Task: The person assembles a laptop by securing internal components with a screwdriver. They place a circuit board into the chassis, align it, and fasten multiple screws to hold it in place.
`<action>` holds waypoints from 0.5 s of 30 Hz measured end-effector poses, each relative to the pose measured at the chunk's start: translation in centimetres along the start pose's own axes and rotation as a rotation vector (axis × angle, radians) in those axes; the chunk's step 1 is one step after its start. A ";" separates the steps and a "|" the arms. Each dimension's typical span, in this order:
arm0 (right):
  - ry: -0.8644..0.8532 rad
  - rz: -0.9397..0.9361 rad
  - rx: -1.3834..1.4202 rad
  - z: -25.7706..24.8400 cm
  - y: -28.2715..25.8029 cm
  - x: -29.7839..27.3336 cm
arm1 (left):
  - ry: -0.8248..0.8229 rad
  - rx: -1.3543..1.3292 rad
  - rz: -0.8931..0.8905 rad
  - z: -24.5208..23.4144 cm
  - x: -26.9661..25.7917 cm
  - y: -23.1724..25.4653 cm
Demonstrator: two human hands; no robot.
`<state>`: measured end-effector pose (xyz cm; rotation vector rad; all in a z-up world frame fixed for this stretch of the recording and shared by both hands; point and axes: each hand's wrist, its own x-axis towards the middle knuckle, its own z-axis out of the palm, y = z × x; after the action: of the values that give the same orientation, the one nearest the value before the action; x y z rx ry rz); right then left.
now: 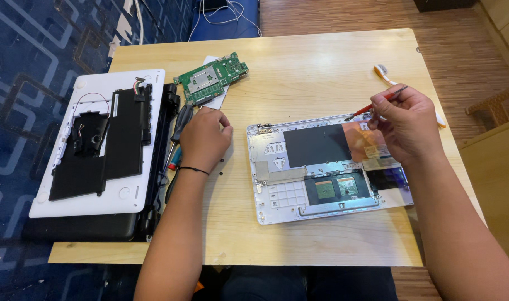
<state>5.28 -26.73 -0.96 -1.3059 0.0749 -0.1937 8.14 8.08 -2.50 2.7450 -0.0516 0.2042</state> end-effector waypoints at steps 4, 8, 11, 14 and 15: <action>-0.009 -0.008 -0.011 0.2 0.0 -0.1 | 0.004 0.053 0.019 0.8 0.3 -0.4; -0.006 -0.007 -0.003 0.1 0.3 0.0 | 0.031 0.082 0.049 1.4 0.5 -0.6; -0.014 -0.004 -0.029 0.3 0.2 -0.2 | -0.003 0.052 0.029 0.8 0.3 -0.4; -0.024 -0.002 -0.065 0.6 0.1 -0.3 | -0.031 -0.003 0.004 0.3 0.2 -0.4; -0.028 -0.003 -0.079 0.6 0.1 -0.3 | -0.034 -0.024 -0.004 0.2 0.2 -0.4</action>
<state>5.08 -26.13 -0.88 -1.3869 0.0576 -0.1761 8.36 8.38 -2.83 2.7246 -0.0571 0.1550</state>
